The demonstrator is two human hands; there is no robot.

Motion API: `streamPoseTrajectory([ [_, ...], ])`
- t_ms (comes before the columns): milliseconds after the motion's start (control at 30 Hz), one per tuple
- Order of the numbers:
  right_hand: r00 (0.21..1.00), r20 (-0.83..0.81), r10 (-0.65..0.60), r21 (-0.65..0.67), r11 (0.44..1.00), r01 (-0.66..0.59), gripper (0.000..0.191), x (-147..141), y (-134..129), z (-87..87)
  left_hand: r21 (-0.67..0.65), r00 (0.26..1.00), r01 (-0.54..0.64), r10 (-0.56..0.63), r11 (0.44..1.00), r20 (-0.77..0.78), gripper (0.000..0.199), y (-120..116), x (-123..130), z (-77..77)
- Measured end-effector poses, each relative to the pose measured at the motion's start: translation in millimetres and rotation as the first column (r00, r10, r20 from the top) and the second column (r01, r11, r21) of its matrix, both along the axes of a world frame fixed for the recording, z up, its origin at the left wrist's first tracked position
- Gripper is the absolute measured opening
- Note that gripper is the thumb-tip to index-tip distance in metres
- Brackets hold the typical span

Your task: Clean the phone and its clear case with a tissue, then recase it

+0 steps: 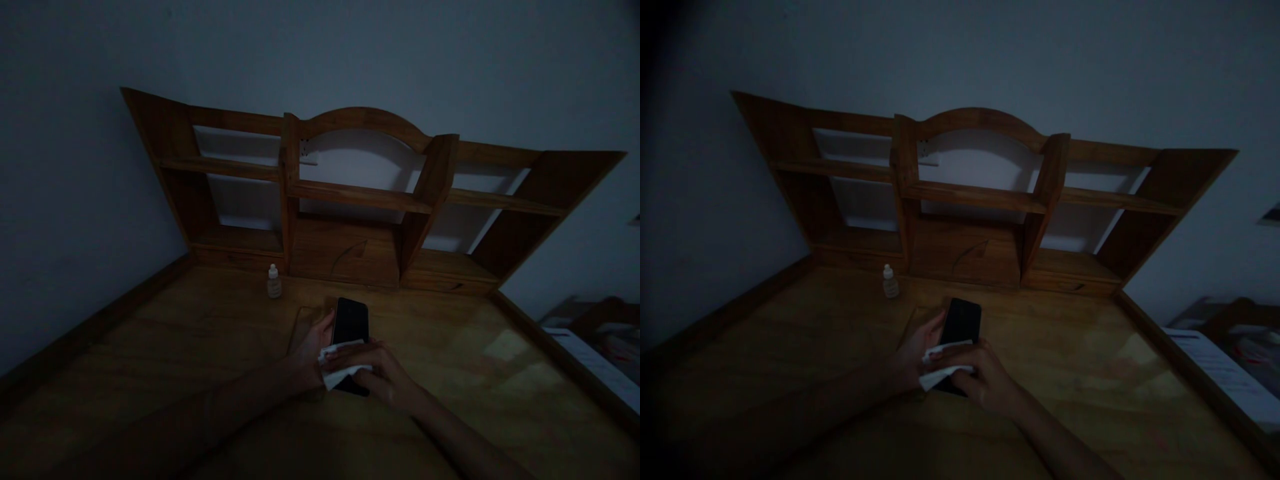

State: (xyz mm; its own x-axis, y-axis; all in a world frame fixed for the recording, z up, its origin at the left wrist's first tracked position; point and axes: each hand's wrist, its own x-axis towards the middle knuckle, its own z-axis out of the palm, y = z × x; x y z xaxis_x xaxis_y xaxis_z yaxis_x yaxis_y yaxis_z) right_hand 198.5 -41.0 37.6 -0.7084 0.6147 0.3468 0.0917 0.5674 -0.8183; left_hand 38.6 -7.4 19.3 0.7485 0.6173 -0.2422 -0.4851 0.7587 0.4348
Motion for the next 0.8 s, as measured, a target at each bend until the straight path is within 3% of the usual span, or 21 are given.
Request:
streamPoseTrajectory([
  [167,0.999,-0.031,0.021,-0.021,1.0,-0.021,0.031,-1,-1,1.7,-0.018,0.999,0.02,-0.021,1.0,-0.035,0.054,-1,-3,-3.5],
  [567,0.999,-0.03,-0.028,0.065,0.997,0.029,0.04,-3,0,-4.9,0.001,0.991,-0.067,0.066,0.998,-0.113,0.048,1,-2,-10.0],
  [800,0.997,-0.074,-0.012,0.039,0.999,0.015,0.038,-3,0,-7.3,0.001,0.998,-0.012,0.013,1.0,-0.062,0.055,2,-2,-12.6],
])
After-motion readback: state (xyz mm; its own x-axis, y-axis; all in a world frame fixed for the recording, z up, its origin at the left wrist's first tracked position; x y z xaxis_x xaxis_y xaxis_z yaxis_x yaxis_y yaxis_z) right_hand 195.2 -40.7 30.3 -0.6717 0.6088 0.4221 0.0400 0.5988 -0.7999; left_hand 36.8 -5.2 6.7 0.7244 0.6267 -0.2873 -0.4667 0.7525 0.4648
